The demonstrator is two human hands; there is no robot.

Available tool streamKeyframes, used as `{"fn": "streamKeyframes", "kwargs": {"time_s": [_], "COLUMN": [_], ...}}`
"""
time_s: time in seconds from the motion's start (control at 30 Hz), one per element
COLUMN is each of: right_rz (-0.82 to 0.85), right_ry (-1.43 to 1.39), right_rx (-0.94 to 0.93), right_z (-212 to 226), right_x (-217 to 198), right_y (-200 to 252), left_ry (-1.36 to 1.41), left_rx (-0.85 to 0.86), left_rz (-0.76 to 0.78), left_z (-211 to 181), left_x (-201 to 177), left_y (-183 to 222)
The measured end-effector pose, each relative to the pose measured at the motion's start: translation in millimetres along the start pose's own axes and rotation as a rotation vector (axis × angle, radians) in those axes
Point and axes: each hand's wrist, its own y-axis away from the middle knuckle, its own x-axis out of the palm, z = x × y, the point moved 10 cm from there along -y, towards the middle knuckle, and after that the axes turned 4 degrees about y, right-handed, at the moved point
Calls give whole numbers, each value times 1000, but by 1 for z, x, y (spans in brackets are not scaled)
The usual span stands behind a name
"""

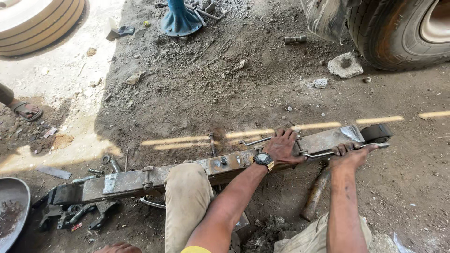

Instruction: The person assembles a leaf spring stack by placing metal leaves together, inserting bolts, and tightening them using a wrench while another person assists.

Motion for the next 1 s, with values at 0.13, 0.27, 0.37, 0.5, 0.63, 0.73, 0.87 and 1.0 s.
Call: {"fn": "streamKeyframes", "kwargs": {"time_s": [0.13,0.27,0.37,0.5,0.63,0.73,0.87,1.0], "right_rz": [-138,158,678,1055,474,173,115,298], "right_ry": [-42,159,836,1165,1020,409,325,785], "right_rx": [210,-302,-1174,-1454,-1175,-474,-170,-348], "right_z": [-17,3,-19,-86,-13,30,9,-49], "right_x": [-9,22,82,99,76,9,-11,24], "right_y": [-13,35,157,218,145,57,20,36], "left_ry": [-95,21,7,-28,-50,-24,-129,-172], "left_rx": [26,-24,-41,-49,-30,-27,97,87], "left_rz": [-51,34,22,40,65,71,20,-39], "left_z": [2,7,10,13,1,2,12,19], "left_x": [-6,9,2,-12,-10,6,33,57], "left_y": [-5,-5,-4,2,7,1,-19,-33]}}
